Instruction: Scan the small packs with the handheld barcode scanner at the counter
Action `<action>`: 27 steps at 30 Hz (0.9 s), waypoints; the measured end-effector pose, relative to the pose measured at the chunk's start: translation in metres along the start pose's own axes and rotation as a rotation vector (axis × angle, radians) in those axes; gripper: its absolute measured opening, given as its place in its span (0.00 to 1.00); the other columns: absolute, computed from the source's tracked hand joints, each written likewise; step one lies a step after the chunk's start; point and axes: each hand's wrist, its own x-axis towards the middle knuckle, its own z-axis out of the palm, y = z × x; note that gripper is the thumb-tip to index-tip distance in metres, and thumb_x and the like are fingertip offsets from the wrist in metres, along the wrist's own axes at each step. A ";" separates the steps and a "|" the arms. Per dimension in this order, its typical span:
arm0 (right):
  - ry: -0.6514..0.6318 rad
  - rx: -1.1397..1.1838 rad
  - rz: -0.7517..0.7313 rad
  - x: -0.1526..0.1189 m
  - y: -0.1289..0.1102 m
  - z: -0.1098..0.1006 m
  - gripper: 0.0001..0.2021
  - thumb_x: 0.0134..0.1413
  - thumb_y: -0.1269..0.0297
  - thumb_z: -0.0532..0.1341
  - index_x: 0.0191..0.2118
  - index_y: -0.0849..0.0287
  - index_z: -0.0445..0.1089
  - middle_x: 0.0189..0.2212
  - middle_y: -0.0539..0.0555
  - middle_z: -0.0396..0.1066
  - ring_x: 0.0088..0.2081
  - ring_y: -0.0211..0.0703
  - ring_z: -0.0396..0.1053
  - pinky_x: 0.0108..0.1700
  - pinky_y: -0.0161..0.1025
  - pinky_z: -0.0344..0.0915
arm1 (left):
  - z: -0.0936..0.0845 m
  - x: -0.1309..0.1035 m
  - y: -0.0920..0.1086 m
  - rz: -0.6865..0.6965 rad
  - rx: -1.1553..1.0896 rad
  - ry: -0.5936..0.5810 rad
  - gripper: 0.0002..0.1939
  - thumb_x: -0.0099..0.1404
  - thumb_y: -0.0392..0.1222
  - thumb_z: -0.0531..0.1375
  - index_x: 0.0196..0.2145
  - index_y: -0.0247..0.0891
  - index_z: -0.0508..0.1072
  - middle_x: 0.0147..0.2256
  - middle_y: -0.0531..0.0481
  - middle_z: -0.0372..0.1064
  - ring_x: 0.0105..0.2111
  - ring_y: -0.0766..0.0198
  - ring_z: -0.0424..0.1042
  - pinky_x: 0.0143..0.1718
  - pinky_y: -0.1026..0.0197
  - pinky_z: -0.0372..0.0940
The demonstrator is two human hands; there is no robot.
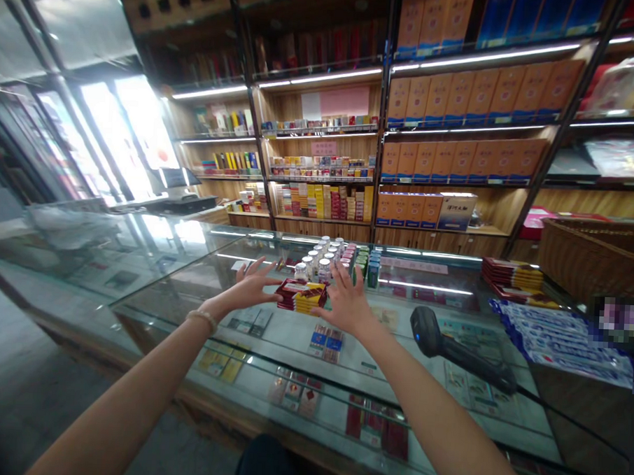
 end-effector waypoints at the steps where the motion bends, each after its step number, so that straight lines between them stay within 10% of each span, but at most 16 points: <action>1: 0.002 0.000 0.000 0.000 -0.001 0.001 0.30 0.60 0.37 0.57 0.48 0.59 0.78 0.71 0.64 0.53 0.73 0.62 0.43 0.72 0.65 0.23 | 0.000 0.000 0.000 0.011 -0.005 -0.012 0.22 0.60 0.64 0.65 0.51 0.59 0.80 0.71 0.49 0.52 0.73 0.37 0.38 0.68 0.28 0.30; 18: 0.009 0.022 -0.016 0.001 -0.008 0.006 0.25 0.62 0.42 0.59 0.50 0.59 0.77 0.71 0.64 0.54 0.73 0.59 0.43 0.72 0.64 0.20 | 0.003 0.003 -0.001 0.057 0.000 -0.039 0.19 0.62 0.62 0.64 0.50 0.64 0.79 0.71 0.51 0.52 0.73 0.37 0.41 0.67 0.26 0.27; 27: 0.025 0.001 0.070 -0.002 0.008 -0.011 0.38 0.61 0.35 0.55 0.63 0.62 0.66 0.71 0.69 0.52 0.74 0.62 0.40 0.71 0.66 0.26 | -0.009 -0.002 0.006 -0.055 0.046 0.035 0.51 0.57 0.73 0.61 0.72 0.51 0.54 0.73 0.37 0.42 0.72 0.34 0.41 0.68 0.27 0.36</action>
